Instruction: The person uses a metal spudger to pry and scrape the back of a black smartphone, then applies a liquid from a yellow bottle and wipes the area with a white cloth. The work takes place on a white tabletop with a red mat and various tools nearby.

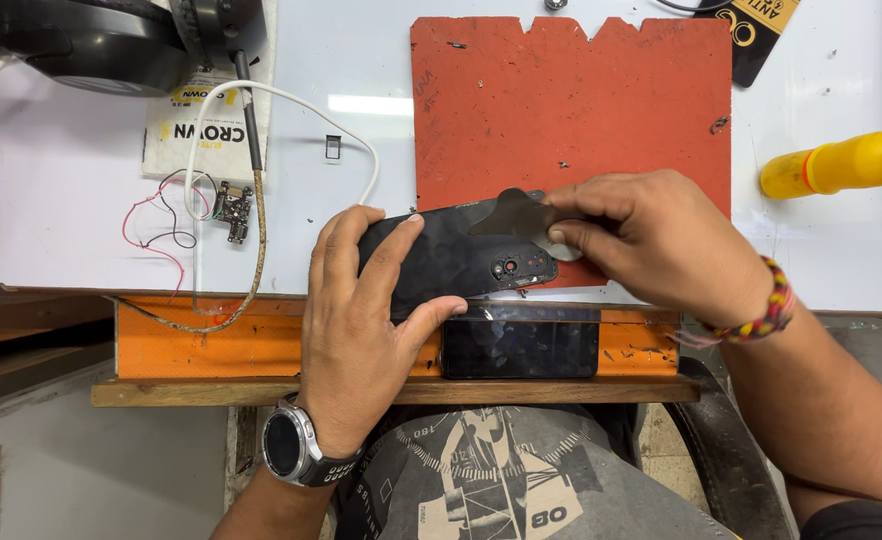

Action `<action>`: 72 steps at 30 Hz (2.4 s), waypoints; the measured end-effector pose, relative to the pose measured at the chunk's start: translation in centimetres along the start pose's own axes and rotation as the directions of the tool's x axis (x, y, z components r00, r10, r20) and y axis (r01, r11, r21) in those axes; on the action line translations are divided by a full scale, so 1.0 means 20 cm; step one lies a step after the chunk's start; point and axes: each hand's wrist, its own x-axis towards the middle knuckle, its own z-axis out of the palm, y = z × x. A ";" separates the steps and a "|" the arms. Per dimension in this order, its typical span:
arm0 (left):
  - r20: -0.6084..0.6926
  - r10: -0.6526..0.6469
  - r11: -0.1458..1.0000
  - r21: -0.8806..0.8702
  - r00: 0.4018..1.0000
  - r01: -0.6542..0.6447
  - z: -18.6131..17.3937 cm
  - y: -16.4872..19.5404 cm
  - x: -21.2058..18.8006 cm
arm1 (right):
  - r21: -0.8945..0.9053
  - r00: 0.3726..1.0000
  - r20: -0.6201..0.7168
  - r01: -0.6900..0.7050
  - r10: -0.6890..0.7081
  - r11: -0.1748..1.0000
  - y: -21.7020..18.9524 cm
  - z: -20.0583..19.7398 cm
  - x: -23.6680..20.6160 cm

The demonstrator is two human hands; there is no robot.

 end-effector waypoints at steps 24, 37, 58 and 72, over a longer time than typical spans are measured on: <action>-0.001 0.104 0.990 0.094 0.995 -0.104 0.02 0.02 0.04 | 0.603 0.930 -0.111 -0.217 0.350 0.768 0.06 0.15 -0.24; 0.006 0.030 0.970 0.243 1.000 -0.031 0.05 0.10 -0.06 | 0.723 0.846 -0.085 -0.311 0.526 0.617 0.03 0.20 -0.21; 0.003 0.197 0.965 0.177 0.980 -0.195 0.15 0.09 -0.21 | 0.664 0.872 -0.035 -0.345 0.487 0.664 0.01 0.16 -0.14; 0.004 0.178 0.963 0.203 0.984 -0.175 0.17 0.11 -0.22 | 0.717 0.850 0.063 -0.403 0.523 0.568 0.00 0.16 -0.12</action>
